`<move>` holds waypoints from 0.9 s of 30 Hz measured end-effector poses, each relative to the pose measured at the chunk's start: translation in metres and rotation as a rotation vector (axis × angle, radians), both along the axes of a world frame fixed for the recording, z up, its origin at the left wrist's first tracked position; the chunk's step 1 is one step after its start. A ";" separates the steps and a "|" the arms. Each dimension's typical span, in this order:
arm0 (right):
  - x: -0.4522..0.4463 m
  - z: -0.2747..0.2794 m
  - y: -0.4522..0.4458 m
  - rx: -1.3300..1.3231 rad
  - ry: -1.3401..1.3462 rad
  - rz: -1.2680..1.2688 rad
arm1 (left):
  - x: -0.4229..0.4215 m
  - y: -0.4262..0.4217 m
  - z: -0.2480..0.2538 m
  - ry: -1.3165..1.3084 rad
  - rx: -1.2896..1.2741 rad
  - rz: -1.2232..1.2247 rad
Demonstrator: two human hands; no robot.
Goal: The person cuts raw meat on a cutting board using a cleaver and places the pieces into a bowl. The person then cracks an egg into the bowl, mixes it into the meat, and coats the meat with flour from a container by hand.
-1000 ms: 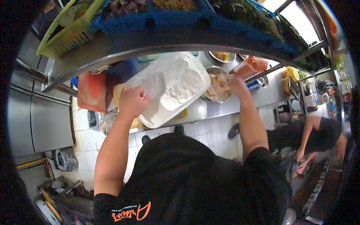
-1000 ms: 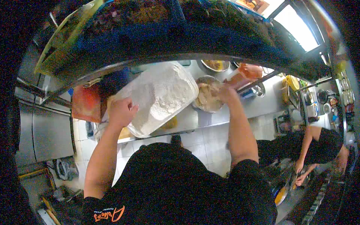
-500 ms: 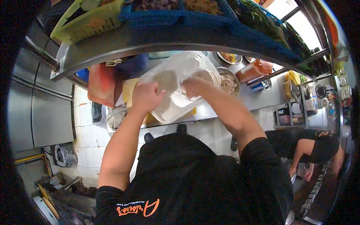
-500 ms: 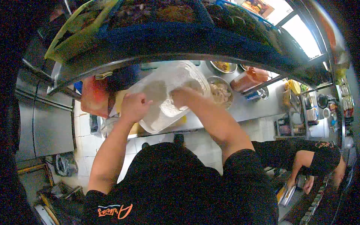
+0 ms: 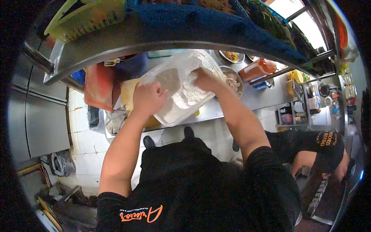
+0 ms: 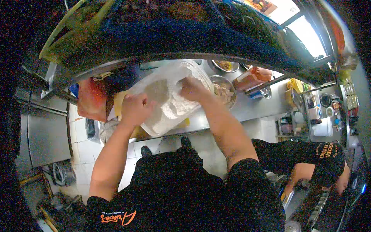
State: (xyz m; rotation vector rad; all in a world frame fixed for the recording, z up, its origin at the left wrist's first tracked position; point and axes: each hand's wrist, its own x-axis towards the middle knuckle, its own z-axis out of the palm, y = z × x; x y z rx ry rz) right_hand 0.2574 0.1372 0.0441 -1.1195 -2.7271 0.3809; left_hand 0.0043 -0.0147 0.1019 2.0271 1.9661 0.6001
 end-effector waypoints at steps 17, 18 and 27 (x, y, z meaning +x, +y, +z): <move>0.192 -0.051 0.082 -0.337 0.378 -0.444 | 0.185 -0.079 0.005 -0.483 0.440 0.067; 0.198 -0.066 0.090 -0.319 0.417 -0.430 | 0.205 -0.076 0.000 -0.473 0.210 -0.024; 0.192 -0.034 0.054 -0.225 -0.102 -0.358 | 0.299 0.046 -0.109 -1.155 -0.738 0.427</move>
